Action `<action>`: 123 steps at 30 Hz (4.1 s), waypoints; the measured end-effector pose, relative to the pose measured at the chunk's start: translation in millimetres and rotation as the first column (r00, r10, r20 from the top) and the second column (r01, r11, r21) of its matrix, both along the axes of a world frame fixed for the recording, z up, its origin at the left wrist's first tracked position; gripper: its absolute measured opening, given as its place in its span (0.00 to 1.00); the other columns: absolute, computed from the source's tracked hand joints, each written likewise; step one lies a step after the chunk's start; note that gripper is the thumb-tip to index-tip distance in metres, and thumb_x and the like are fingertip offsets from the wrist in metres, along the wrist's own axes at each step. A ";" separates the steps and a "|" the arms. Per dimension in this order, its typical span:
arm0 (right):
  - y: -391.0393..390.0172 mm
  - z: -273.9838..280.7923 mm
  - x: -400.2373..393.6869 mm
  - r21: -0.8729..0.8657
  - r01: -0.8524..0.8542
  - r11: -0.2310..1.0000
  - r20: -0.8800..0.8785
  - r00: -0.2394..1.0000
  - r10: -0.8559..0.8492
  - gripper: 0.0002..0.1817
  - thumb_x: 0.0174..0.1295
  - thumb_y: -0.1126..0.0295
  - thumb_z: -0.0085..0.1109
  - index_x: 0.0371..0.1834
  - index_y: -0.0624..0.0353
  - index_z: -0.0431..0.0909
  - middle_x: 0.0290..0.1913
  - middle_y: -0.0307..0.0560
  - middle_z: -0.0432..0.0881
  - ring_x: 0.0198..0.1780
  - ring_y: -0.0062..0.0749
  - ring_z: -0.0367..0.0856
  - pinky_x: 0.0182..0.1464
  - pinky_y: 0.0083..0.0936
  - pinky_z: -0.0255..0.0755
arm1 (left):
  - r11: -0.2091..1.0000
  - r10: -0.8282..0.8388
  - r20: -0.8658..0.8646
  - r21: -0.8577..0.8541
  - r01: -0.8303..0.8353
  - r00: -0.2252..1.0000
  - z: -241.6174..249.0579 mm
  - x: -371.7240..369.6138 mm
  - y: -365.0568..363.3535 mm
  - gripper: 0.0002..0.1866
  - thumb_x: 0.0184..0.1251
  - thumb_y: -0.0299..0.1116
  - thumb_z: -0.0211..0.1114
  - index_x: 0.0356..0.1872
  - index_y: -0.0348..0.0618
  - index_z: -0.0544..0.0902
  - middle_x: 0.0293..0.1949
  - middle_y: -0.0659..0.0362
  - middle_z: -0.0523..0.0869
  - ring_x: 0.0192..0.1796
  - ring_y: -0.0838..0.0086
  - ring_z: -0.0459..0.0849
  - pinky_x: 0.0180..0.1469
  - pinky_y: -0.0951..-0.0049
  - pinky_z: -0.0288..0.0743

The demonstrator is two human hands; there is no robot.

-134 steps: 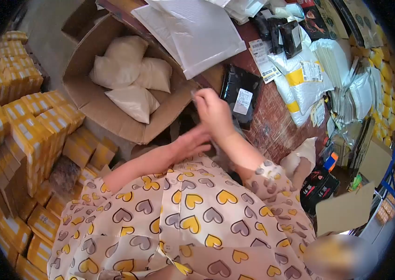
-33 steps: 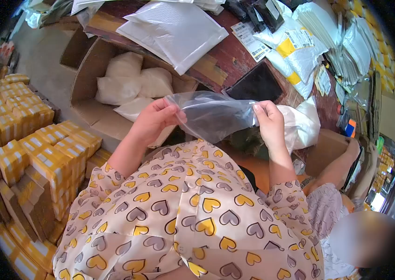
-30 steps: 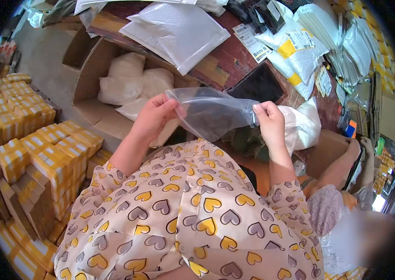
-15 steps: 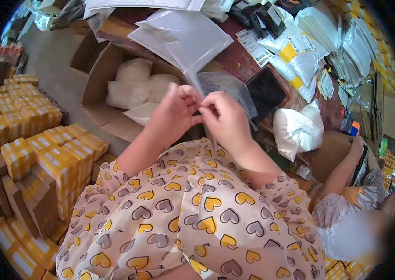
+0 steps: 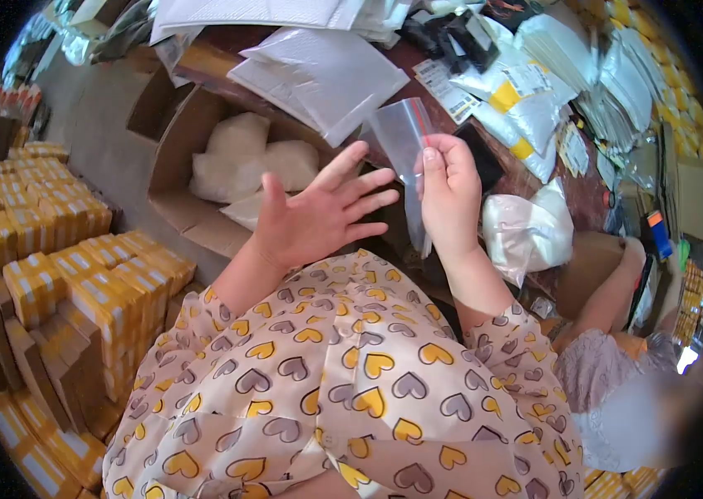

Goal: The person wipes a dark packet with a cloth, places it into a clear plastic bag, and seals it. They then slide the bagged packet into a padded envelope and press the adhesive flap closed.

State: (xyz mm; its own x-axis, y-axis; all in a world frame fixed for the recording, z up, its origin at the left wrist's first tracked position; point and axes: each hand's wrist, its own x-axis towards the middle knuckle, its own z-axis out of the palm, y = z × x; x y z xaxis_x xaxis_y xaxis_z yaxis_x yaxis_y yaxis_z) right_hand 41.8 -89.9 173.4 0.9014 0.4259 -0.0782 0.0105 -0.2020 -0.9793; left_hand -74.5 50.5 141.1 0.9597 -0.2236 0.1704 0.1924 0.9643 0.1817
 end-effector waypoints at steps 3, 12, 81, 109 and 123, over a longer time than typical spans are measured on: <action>14.6 6.3 -25.2 -0.129 -0.099 0.987 0.475 0.867 0.149 0.07 0.60 0.70 0.50 0.38 0.60 0.73 0.30 0.44 0.77 0.31 0.35 0.77 0.34 0.25 0.71 | 0.876 0.206 -0.205 0.474 -0.087 0.957 -3.1 -0.5 -13.5 0.53 0.49 0.62 0.59 0.67 0.54 0.34 0.66 0.52 0.53 0.68 0.60 0.50 0.66 0.57 0.48; 37.3 -15.0 -40.7 -0.540 -0.384 0.749 0.303 0.741 0.599 0.05 0.53 0.68 0.54 0.30 0.57 0.75 0.29 0.52 0.78 0.29 0.47 0.77 0.31 0.34 0.68 | 0.943 -0.033 -0.201 0.318 0.097 0.979 -3.1 -7.1 -53.5 0.58 0.41 0.61 0.67 0.67 0.60 0.36 0.66 0.55 0.52 0.66 0.55 0.56 0.65 0.57 0.51; 21.3 -34.0 -19.0 0.176 -0.454 0.873 -0.700 0.566 0.436 0.09 0.60 0.69 0.53 0.32 0.65 0.72 0.25 0.39 0.75 0.24 0.16 0.72 0.26 0.14 0.67 | 0.633 0.532 -0.460 0.773 0.026 0.711 -19.2 -26.9 -25.5 0.08 0.59 0.25 0.58 0.37 0.36 0.69 0.34 0.58 0.78 0.35 0.78 0.79 0.38 0.79 0.74; 42.5 -13.8 -44.0 -0.273 -0.503 0.820 -0.117 0.864 0.490 0.04 0.59 0.73 0.48 0.32 0.63 0.66 0.24 0.42 0.74 0.25 0.22 0.72 0.28 0.21 0.67 | 0.713 0.567 -0.399 0.675 -0.187 0.721 -14.4 -30.0 -1.4 0.03 0.61 0.27 0.51 0.31 0.39 0.71 0.28 0.60 0.77 0.31 0.78 0.78 0.35 0.80 0.74; 25.6 -12.7 -24.5 0.269 -0.487 0.831 -0.702 0.492 0.515 0.07 0.64 0.67 0.45 0.33 0.59 0.67 0.25 0.39 0.72 0.24 0.23 0.73 0.28 0.19 0.70 | 0.742 0.531 -0.298 0.616 -0.265 0.793 -20.8 -26.9 -3.0 0.07 0.65 0.33 0.53 0.32 0.40 0.72 0.28 0.62 0.78 0.29 0.82 0.75 0.34 0.81 0.70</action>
State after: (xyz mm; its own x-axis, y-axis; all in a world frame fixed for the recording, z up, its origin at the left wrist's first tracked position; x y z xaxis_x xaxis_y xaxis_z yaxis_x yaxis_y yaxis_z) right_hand 17.3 -64.3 160.7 0.1795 0.8019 -0.5698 -0.6032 -0.3679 -0.7077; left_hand -101.4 47.5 120.3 0.9138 0.2740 -0.2997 -0.0035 0.7434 0.6689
